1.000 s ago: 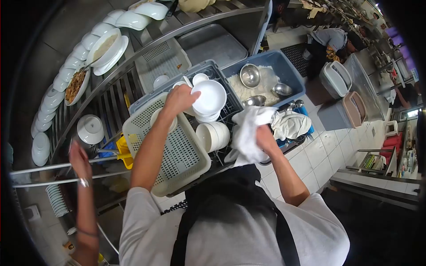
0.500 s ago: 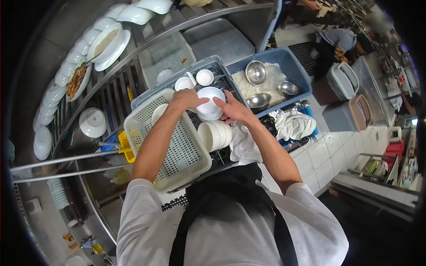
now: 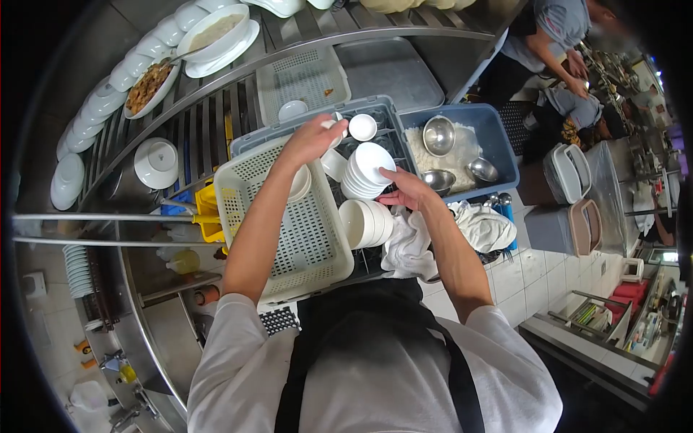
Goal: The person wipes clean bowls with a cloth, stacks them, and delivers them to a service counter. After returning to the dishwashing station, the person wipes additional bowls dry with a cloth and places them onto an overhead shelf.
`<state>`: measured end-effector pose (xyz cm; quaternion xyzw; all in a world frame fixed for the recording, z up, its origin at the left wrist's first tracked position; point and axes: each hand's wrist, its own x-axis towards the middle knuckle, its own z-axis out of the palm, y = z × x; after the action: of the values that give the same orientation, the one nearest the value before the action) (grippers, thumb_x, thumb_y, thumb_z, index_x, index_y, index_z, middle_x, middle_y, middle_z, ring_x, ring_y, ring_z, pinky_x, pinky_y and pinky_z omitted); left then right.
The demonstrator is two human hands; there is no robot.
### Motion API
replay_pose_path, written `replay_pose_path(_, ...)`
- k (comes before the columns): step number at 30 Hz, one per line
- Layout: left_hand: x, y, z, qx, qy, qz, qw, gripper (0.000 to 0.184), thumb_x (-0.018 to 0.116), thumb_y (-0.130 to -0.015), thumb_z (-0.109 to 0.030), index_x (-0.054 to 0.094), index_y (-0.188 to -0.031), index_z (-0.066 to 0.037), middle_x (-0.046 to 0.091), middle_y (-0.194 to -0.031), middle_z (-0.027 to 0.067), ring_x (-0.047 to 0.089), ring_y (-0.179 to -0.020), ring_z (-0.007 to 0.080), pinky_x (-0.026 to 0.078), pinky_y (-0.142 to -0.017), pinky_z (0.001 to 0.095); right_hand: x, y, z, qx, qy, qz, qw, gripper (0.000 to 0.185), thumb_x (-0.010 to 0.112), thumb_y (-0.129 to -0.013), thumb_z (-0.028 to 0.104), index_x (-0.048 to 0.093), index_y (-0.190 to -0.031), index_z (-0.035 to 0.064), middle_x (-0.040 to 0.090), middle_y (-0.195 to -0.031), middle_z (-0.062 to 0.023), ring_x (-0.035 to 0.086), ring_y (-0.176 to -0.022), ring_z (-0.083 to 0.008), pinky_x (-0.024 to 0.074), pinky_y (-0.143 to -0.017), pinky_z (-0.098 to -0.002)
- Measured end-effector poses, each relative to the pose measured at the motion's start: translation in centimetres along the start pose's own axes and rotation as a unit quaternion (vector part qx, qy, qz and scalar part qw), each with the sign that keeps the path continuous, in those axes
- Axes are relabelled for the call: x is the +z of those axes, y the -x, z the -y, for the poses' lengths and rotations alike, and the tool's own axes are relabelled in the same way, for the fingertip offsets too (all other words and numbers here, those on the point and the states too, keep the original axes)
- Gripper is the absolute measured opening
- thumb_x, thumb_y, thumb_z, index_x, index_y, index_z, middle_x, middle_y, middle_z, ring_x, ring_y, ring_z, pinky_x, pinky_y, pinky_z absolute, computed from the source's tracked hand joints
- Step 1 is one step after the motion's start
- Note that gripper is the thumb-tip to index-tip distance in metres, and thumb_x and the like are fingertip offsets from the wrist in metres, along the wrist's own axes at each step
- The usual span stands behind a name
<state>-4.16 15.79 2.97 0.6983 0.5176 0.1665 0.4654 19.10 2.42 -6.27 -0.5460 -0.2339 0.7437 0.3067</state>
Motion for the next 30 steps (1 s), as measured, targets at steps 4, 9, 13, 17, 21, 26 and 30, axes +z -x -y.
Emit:
replay_pose_path(4,-4.6,1.1,3.2,0.033,-0.137,-0.192,0.971,0.055,0.069,-0.088,-0.041,0.06,-0.124,0.0,0.07,-0.111,0.0211,0.068,-0.102,0.0318,0.052,-0.089,0.0401,0.5,1.4,-0.4,0.012,-0.035,-0.048,0.998,0.069,0.057,-0.098,0.052,0.035,-0.149,0.0106,0.044,-0.14,-0.0106,0.067,-0.096,-0.0258,0.0584,-0.084,-0.0363)
replay_pose_path(9,-6.8,7.8,10.0,-0.267,-0.069,-0.076,0.958,0.067,0.069,-0.087,-0.046,0.051,-0.132,0.0,0.068,-0.108,0.025,0.073,-0.078,0.031,0.059,-0.066,0.0386,1.0,2.3,-3.9,-0.137,0.121,-0.218,0.959,0.073,0.058,-0.097,0.052,0.038,-0.147,0.0021,0.057,-0.129,-0.0171,0.065,-0.099,-0.0266,0.0511,-0.088,-0.0373)
replay_pose_path(13,-3.3,9.6,13.3,-0.33,0.152,0.009,0.932,0.074,0.069,-0.088,-0.049,0.046,-0.136,0.002,0.068,-0.102,0.0274,0.073,-0.071,0.0302,0.061,-0.061,0.0359,3.1,5.5,-4.1,-0.178,0.26,-0.268,0.91,0.076,0.062,-0.095,0.051,0.045,-0.138,-0.0087,0.066,-0.11,-0.0195,0.064,-0.099,-0.0219,0.0504,-0.085,-0.0333)
replay_pose_path(17,-0.6,7.9,22.8,-0.218,0.411,0.028,0.884,0.054,0.057,-0.096,-0.024,0.046,-0.135,0.01,0.066,-0.113,0.0261,0.072,-0.091,0.0384,0.062,-0.08,0.0453,6.7,9.3,-2.8,-0.01,0.408,-0.117,0.905,0.089,0.051,-0.091,0.069,0.047,-0.136,-0.0081,0.057,-0.13,-0.026,0.056,-0.123,-0.0376,0.0441,-0.104,-0.0457)
replay_pose_path(21,0.2,8.0,21.8,-0.166,0.422,0.006,0.891,0.055,0.051,-0.084,-0.007,0.041,-0.136,0.009,0.062,-0.116,0.0248,0.071,-0.09,0.0388,0.063,-0.075,0.04,8.6,9.5,-4.7,-0.025,0.423,-0.187,0.886,0.087,0.039,-0.094,0.07,0.028,-0.149,0.0031,0.046,-0.14,-0.035,0.048,-0.129,-0.0517,0.0391,-0.11,-0.0523)
replay_pose_path(26,0.0,8.1,19.7,-0.251,0.37,0.023,0.894,0.061,0.05,-0.078,-0.005,0.038,-0.137,0.006,0.063,-0.108,0.0263,0.072,-0.081,0.0381,0.063,-0.069,0.038,10.3,10.2,-3.5,-0.065,0.585,-0.252,0.768,0.078,0.04,-0.095,0.063,0.052,-0.128,-0.0064,0.064,-0.115,-0.0268,0.055,-0.112,-0.0373,0.0396,-0.097,-0.0468)
replay_pose_path(30,-0.2,8.4,20.1,-0.256,0.347,0.035,0.902,0.062,0.049,-0.077,-0.003,0.037,-0.137,0.006,0.063,-0.107,0.0265,0.072,-0.082,0.039,0.063,-0.068,0.0377,11.3,10.6,-3.2,-0.096,0.593,-0.267,0.754,0.074,0.044,-0.094,0.058,0.055,-0.122,-0.0097,0.066,-0.111,-0.0239,0.056,-0.111,-0.0356,0.0392,-0.094,-0.0431)
